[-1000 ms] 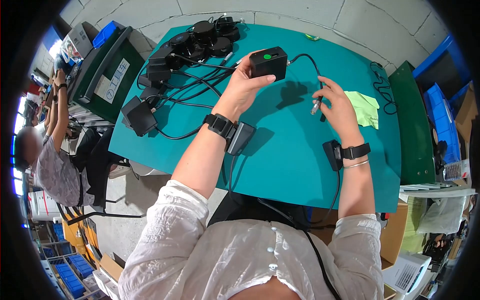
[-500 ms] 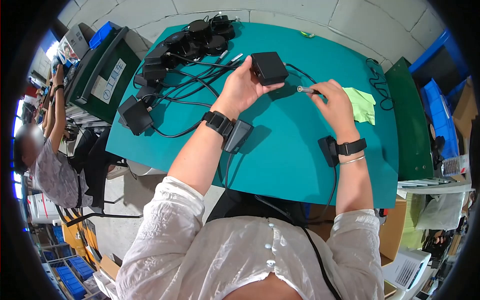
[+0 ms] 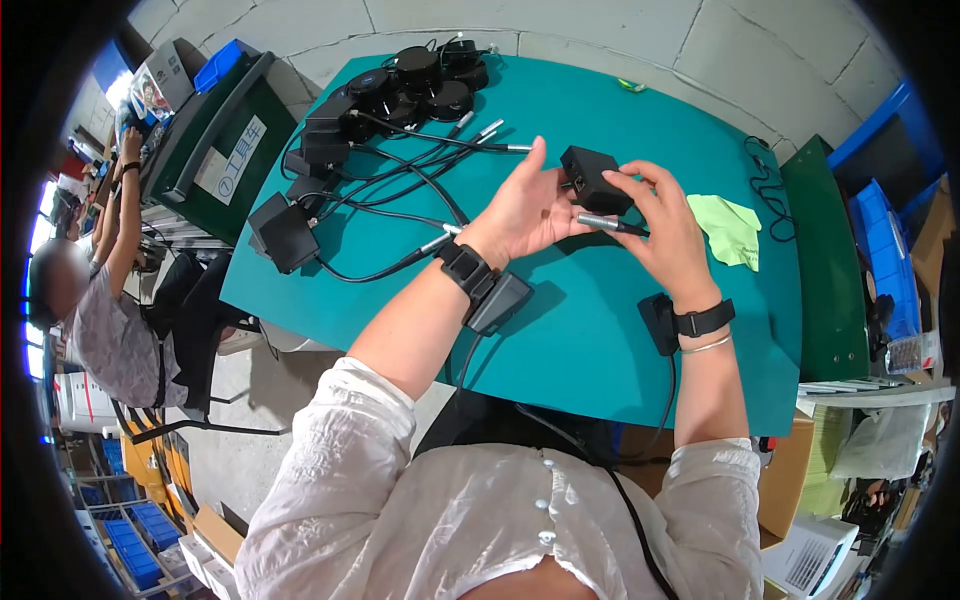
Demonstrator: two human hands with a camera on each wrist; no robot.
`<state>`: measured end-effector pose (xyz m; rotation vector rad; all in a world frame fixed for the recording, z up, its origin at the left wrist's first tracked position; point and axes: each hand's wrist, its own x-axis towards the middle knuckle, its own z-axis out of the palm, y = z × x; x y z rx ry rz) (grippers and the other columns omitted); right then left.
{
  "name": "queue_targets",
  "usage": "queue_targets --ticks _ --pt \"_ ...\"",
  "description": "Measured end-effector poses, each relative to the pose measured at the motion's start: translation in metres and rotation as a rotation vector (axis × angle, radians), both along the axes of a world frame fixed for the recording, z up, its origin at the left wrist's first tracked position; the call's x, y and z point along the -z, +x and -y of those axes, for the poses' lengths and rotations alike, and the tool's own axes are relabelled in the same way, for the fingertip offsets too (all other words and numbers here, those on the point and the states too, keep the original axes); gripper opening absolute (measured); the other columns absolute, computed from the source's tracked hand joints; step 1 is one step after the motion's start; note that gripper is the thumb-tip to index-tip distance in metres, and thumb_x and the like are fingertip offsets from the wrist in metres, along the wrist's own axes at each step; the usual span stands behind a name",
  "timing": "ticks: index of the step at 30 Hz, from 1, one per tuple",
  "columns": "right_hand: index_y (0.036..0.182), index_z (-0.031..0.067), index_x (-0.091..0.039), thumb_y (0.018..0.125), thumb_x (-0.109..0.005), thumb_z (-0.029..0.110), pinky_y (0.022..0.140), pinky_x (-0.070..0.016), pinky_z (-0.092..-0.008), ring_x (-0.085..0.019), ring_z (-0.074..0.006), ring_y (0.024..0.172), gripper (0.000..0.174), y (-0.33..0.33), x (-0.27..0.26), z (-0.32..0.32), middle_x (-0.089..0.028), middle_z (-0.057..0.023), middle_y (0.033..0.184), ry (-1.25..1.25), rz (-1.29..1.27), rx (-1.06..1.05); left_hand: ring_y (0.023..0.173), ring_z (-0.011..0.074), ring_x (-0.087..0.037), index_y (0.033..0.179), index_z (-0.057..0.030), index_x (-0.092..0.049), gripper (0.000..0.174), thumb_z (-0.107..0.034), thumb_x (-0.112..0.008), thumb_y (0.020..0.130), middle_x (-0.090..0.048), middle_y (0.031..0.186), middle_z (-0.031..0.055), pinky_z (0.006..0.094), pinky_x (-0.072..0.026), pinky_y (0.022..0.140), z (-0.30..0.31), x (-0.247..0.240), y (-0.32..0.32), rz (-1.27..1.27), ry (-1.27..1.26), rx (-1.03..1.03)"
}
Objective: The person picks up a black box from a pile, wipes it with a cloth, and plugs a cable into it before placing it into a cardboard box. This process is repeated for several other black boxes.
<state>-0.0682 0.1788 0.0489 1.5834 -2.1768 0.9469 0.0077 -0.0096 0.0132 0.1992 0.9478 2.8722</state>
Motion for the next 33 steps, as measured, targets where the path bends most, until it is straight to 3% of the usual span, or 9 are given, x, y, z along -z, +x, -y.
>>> queue_targets --ticks 3,5,8,12,14,17,23,29,33 --pt "0.124 0.0154 -0.057 0.066 -0.08 0.014 0.087 -0.0497 -0.0389 -0.056 -0.0269 0.11 0.062 -0.004 -0.003 0.001 -0.051 -0.0039 0.125 0.002 -0.078 0.024 0.123 0.0348 -0.05 0.14 0.0047 -0.026 0.087 -0.068 -0.032 0.092 -0.044 0.134 0.0196 0.0495 -0.0419 0.104 0.0 0.003 -0.003 0.017 0.025 -0.003" --pt "0.133 0.0157 -0.05 0.067 -0.081 0.019 0.098 -0.0448 -0.0425 -0.045 -0.0312 0.126 0.074 -0.001 -0.004 0.002 -0.044 -0.0068 0.138 0.041 -0.125 0.055 0.125 0.0346 -0.048 0.142 0.0039 -0.024 0.089 -0.068 -0.033 0.091 -0.043 0.136 0.0203 0.0497 -0.0407 0.105 -0.003 0.003 -0.001 0.014 0.014 0.008" --pt "0.141 0.0182 -0.04 0.067 -0.081 0.027 0.103 -0.0413 -0.0451 -0.036 -0.0336 0.133 0.086 -0.002 0.003 0.001 -0.035 -0.0092 0.147 0.095 -0.088 0.092 0.122 0.0329 -0.051 0.142 0.0034 -0.023 0.09 -0.07 -0.035 0.09 -0.044 0.135 0.02 0.0476 -0.0432 0.102 -0.006 -0.001 0.0 0.057 -0.039 0.023" --pt "0.145 0.0196 -0.034 0.068 -0.081 0.03 0.099 -0.0447 -0.0453 -0.042 -0.0363 0.128 0.092 -0.005 0.009 0.0 -0.033 -0.0104 0.149 0.136 -0.067 0.114 0.12 0.031 -0.053 0.142 0.0029 -0.023 0.092 -0.07 -0.036 0.089 -0.045 0.134 0.0196 0.0454 -0.0457 0.098 -0.007 0.005 0.0 0.028 -0.079 0.097" --pt "0.147 0.02 -0.031 0.068 -0.081 0.029 0.094 -0.0489 -0.0439 -0.05 -0.0386 0.119 0.094 -0.005 0.008 -0.002 -0.033 -0.0112 0.149 0.22 0.164 0.081 0.119 0.0305 -0.053 0.143 0.0025 -0.023 0.091 -0.07 -0.036 0.089 -0.046 0.133 0.0195 0.0447 -0.0461 0.098 -0.005 0.007 -0.001 0.02 -0.08 0.126" --pt "0.146 0.0197 -0.031 0.069 -0.081 0.023 0.088 -0.0522 -0.0419 -0.057 -0.0384 0.11 0.092 -0.008 0.012 -0.001 -0.036 -0.0118 0.145 0.219 0.116 0.052 0.116 0.0304 -0.056 0.141 0.0014 -0.027 0.086 -0.068 -0.036 0.091 -0.05 0.126 0.0154 0.0431 -0.0466 0.097 -0.004 0.011 -0.003 -0.017 -0.095 0.172" --pt "0.145 0.0198 -0.034 0.068 -0.077 0.013 0.084 -0.0535 -0.0409 -0.059 -0.0349 0.105 0.088 -0.004 0.005 -0.001 -0.044 -0.0115 0.135 0.209 0.169 0.072 0.111 0.0296 -0.059 0.137 0.0016 -0.032 0.085 -0.069 -0.037 0.09 -0.052 0.125 0.0156 0.0355 -0.0487 0.088 -0.006 0.002 0.0 0.012 -0.089 0.144" --pt "0.145 0.0199 -0.035 0.067 -0.077 0.012 0.083 -0.0541 -0.0406 -0.06 -0.0355 0.103 0.089 -0.003 0.008 0.001 -0.044 -0.0115 0.135 0.209 0.115 0.126 0.108 0.0226 -0.061 0.139 0.0006 -0.03 0.087 -0.071 -0.035 0.089 -0.059 0.118 0.0123 0.0263 -0.0487 0.08 0.001 0.013 -0.007 0.023 -0.166 0.172" --pt "0.145 0.0193 -0.034 0.069 -0.077 0.013 0.085 -0.0536 -0.0412 -0.058 -0.036 0.107 0.088 -0.006 0.009 -0.001 -0.043 -0.012 0.136 0.242 0.16 0.17 0.108 0.0232 -0.061 0.139 0.0011 -0.03 0.088 -0.072 -0.034 0.089 -0.058 0.122 0.0133 0.0244 -0.0487 0.08 -0.008 0.006 -0.002 0.046 -0.208 0.101"
